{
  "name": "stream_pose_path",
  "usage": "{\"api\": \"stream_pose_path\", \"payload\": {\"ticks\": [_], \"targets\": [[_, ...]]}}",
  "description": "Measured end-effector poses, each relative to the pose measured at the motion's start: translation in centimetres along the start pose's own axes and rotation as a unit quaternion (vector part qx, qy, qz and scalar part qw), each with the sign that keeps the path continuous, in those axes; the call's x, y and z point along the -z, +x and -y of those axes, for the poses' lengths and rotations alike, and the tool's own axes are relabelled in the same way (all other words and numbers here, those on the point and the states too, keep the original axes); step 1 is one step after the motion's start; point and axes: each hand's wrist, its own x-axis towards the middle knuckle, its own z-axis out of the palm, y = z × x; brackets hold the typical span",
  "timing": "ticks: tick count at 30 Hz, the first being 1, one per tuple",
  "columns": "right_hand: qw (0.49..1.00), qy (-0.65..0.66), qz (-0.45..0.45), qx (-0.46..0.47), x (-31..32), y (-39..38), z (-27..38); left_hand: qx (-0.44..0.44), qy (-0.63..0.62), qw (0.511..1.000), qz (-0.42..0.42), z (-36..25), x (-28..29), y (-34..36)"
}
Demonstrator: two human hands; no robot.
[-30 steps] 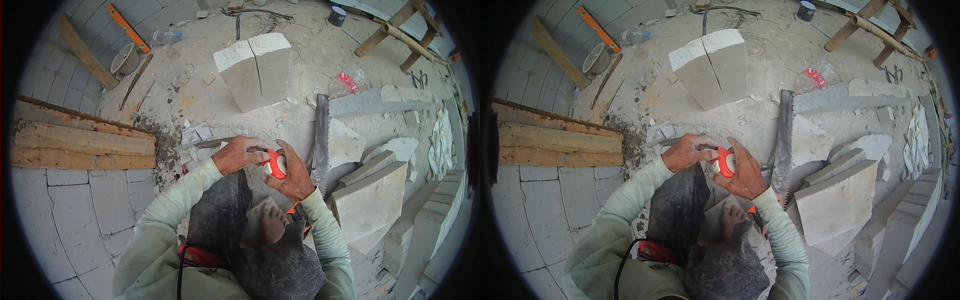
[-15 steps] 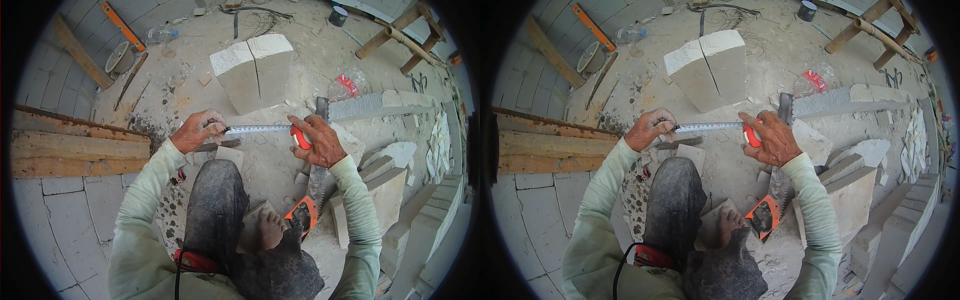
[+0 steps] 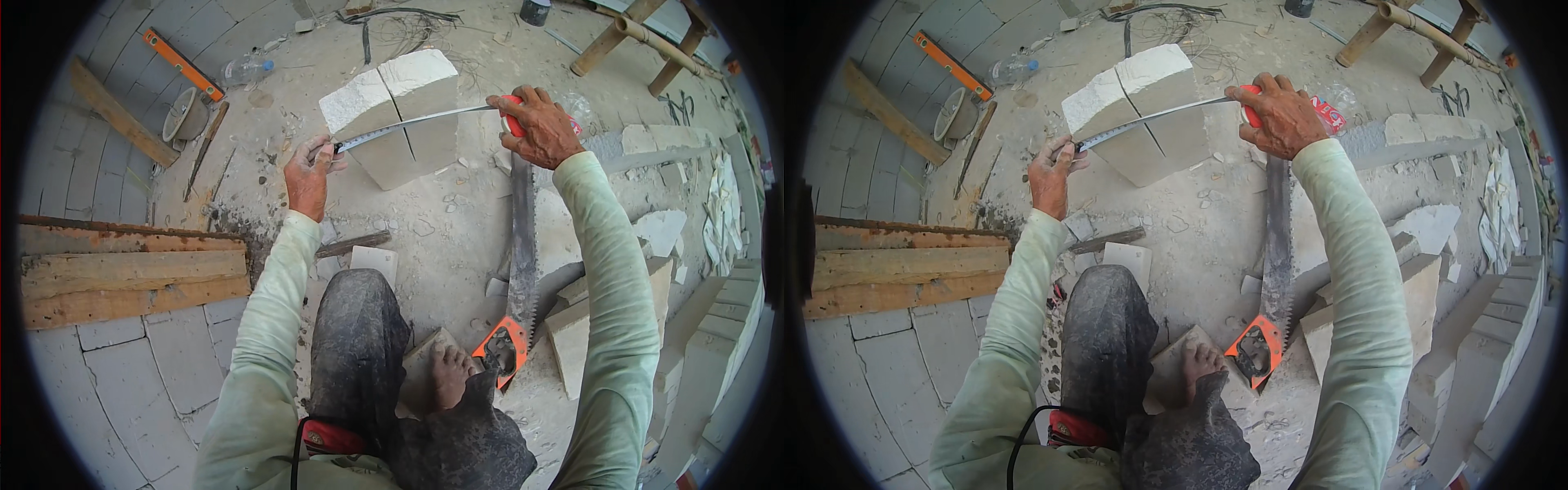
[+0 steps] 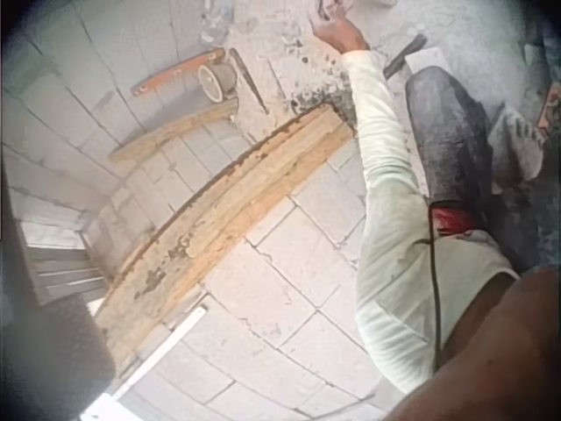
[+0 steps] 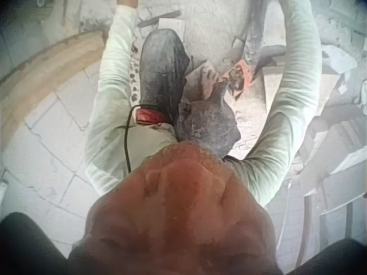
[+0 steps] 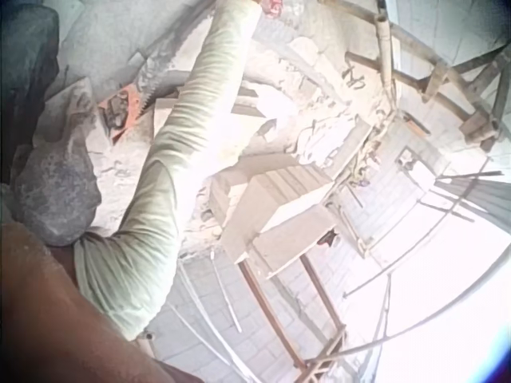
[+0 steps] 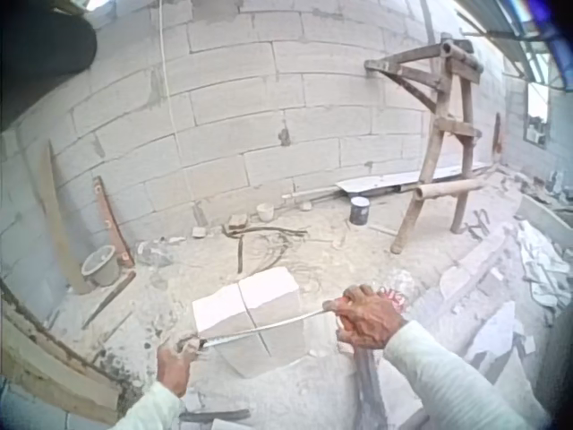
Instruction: The person saws a stone block using a handsaw, then uses a tape measure to check the dimensions of the block.
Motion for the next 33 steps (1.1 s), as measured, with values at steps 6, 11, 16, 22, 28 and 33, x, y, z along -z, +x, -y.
{"api": "stream_pose_path", "payload": {"ticks": [6, 11, 16, 22, 28, 33], "targets": [[1.000, 0.002, 0.006, -0.001, -0.5, 0.7, -1.2, -0.041, 0.041, 0.997, -0.047, 0.0, -1.0, -0.1], [1.000, 0.002, -0.008, -0.010, -0.6, 1.5, -1.8, -0.069, 0.055, 0.994, -0.061, 0.4, -1.5, 0.3], [1.000, -0.012, -0.021, -0.006, -0.6, 1.7, -2.2, -0.078, 0.072, 0.993, -0.056, 0.6, -2.1, 0.3], [0.994, 0.102, 0.020, 0.017, 1.2, 1.2, -1.5, -0.094, 0.074, 0.991, -0.068, 0.9, -1.5, 0.3], [0.996, 0.088, 0.013, 0.020, 0.6, 1.5, -1.8, -0.094, 0.082, 0.990, -0.067, 1.2, -1.8, 0.4], [1.000, 0.012, -0.004, -0.027, -0.8, 2.0, -1.4, -0.078, 0.067, 0.991, -0.084, 1.6, -1.8, 0.3]]}}
